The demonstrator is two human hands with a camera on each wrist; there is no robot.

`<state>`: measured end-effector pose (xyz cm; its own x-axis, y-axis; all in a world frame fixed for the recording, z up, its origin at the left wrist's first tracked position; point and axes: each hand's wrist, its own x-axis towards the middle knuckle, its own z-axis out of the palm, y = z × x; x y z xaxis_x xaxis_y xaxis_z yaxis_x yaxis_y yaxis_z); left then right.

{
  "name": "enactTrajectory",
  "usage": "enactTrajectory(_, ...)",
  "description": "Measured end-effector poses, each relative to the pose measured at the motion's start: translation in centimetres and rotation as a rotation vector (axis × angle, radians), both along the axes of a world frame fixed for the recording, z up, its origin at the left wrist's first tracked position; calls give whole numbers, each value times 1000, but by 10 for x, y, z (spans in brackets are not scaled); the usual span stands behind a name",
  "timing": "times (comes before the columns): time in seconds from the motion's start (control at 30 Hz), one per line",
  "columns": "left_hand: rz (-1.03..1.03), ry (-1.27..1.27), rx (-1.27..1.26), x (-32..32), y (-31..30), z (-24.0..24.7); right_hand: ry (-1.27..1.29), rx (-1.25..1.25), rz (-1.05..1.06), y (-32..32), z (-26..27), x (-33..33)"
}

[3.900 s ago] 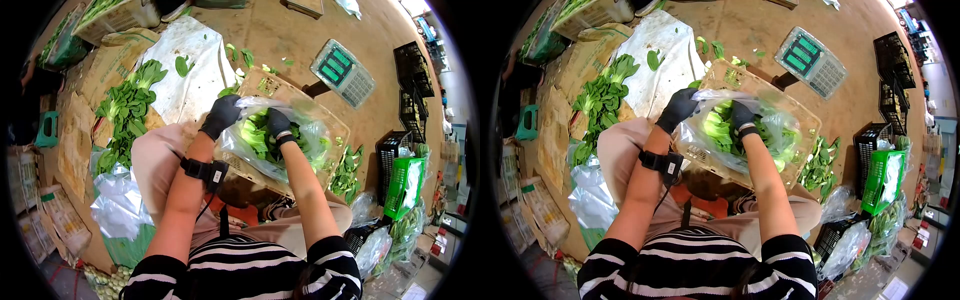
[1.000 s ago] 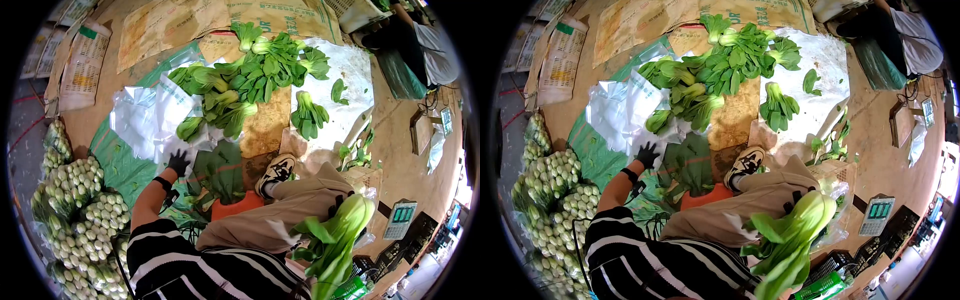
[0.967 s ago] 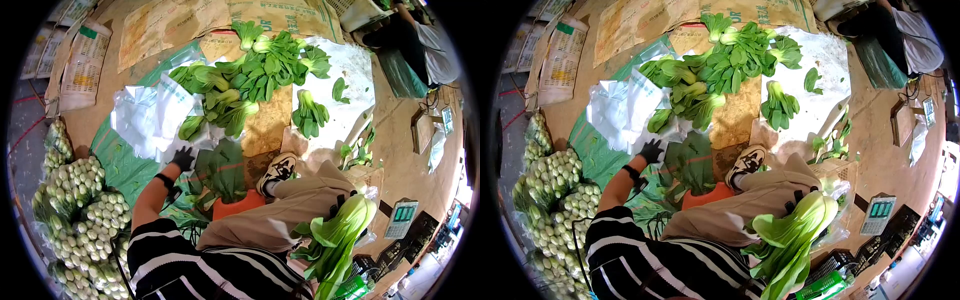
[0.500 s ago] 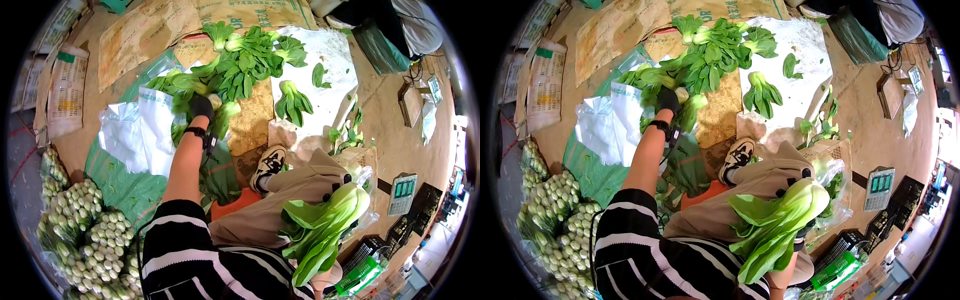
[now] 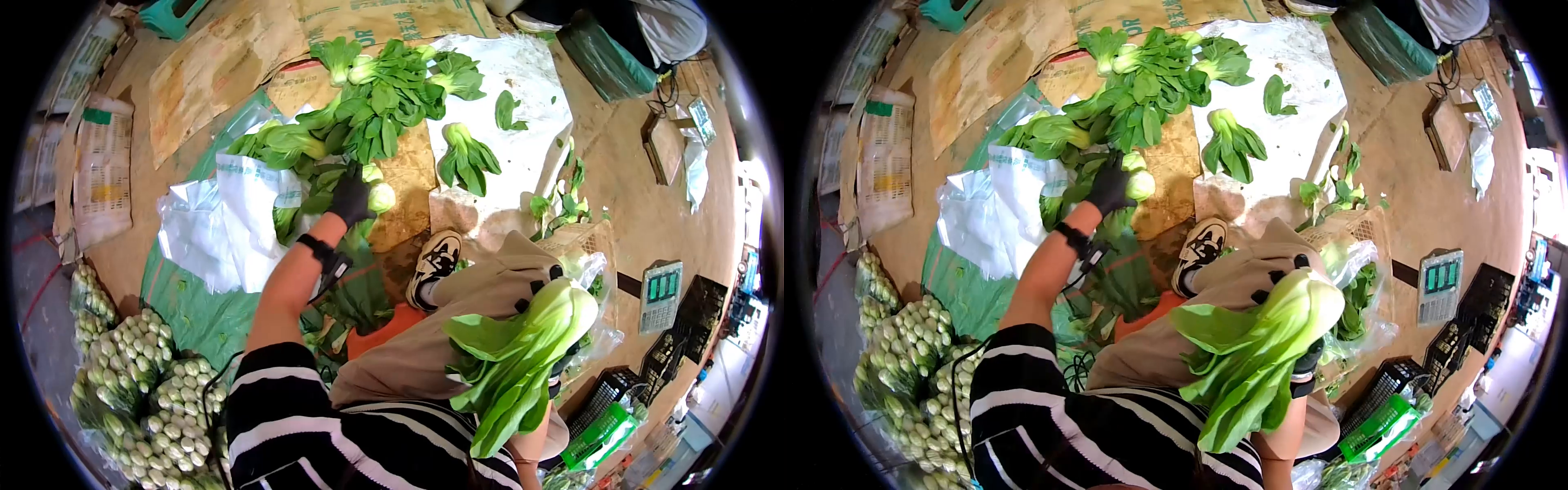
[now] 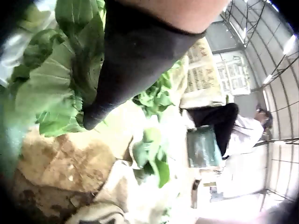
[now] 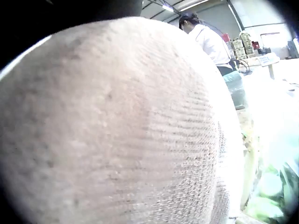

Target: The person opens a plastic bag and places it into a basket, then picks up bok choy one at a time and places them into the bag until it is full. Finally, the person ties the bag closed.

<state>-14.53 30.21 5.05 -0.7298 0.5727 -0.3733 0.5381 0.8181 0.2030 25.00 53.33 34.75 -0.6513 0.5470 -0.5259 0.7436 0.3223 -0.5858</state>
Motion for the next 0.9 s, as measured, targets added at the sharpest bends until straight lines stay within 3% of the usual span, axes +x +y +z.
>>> enactTrajectory(0.03, -80, 124, -212, 0, 11, -14, 5, 3, -6, -1, 0, -1)
enactTrajectory(0.07, 33, 37, -225, -2, 14, -35, 9, 4, -17, -1, 1, -1)
enactTrajectory(0.13, 1, 25, 31, -5, 11, -60, 12, -4, -48, -3, 0, -1)
enactTrajectory(0.2, -12, -87, -118, -2, 14, -50, 8, -23, -85, -4, 0, 1)
enactTrajectory(0.27, -74, -83, -111, -6, -5, -76, 4, -51, -125, -6, 1, 6)
enactTrajectory(0.3, 39, -181, 15, -7, -16, -88, 0, -64, -154, -8, 1, 8)
enactTrajectory(0.37, 95, -136, 85, -2, -19, -93, 30, -117, -253, -8, 0, 9)
enactTrajectory(0.4, 84, -173, 94, -3, -19, -101, 98, -180, -352, -2, -3, 7)
enactTrajectory(0.47, 12, 27, 209, 4, -24, -117, 388, -429, -635, 32, -15, -9)
enactTrajectory(0.5, 57, 36, 362, 9, -21, -105, 554, -575, -747, 53, -20, -11)
enactTrajectory(0.53, 63, -43, 408, 14, -14, -88, 690, -684, -811, 80, -20, -11)
enactTrajectory(0.57, 146, -112, 393, 18, -16, -108, 777, -711, -823, 112, -16, -5)
enactTrajectory(0.6, 144, -137, 294, 22, -4, -80, 800, -682, -826, 137, -11, 7)
enactTrajectory(0.63, -3, 181, 293, 30, -5, -82, 743, -169, -740, 124, 24, -23)
enactTrajectory(0.67, 17, 257, 351, 35, -7, -82, 693, 19, -756, 147, 26, -14)
enactTrajectory(0.7, 48, 149, 178, 39, 2, -64, 545, 227, -670, 168, 28, -5)
enactTrajectory(0.77, -2, 161, 263, 54, 7, -45, 402, 617, -398, 179, 26, -13)
enactTrajectory(0.8, 9, 117, 281, 61, 9, -30, 188, 879, -186, 186, 21, -17)
enactTrajectory(0.87, 39, -48, 385, 71, 2, -43, 114, 999, 177, 189, 12, -50)
enactTrajectory(0.9, 66, -11, 397, 82, 4, -40, -34, 1144, 328, 198, -12, -53)
